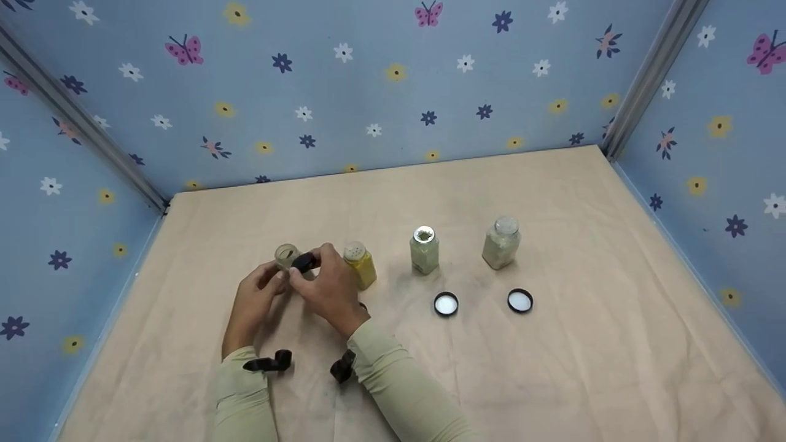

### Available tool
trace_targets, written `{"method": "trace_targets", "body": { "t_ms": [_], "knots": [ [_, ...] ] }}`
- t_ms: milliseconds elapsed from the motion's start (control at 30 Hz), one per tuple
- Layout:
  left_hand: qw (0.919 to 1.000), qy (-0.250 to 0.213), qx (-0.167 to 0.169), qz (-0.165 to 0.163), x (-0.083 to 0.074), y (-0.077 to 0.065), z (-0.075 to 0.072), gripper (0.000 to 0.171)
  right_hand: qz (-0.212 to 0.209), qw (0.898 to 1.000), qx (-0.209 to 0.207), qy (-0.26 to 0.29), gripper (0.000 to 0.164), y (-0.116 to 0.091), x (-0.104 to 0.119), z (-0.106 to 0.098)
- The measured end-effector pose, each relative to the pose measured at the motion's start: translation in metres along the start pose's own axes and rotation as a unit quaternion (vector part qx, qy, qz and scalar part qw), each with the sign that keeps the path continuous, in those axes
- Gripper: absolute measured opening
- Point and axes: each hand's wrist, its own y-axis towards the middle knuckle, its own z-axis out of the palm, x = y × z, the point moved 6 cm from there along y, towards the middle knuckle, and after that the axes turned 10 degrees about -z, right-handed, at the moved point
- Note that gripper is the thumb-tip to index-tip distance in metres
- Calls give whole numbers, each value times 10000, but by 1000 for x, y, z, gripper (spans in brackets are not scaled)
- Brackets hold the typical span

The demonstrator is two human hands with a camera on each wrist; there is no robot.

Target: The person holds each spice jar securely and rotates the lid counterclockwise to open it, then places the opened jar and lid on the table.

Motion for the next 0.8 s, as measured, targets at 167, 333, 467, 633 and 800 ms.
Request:
{"method": "trace_targets", "body": {
  "t_ms": [167,333,467,633,800],
  "knots": [
    [9999,23,37,-132,5,2,-5,35,148,9996,206,93,26,-3,-1,4],
    [9997,-8,72,-217,9,0,-3,35,281,9993,180,148,24,-9,-2,4],
    [9997,20,62,-224,8,-1,-1,36,424,9987,121,254,24,-11,-4,3],
    [9997,173,64,-173,2,0,1,39,558,9976,79,393,25,-12,-3,0],
    [9999,103,82,-107,0,-1,1,38,637,9970,160,414,27,-17,-1,0]
  ]
}}
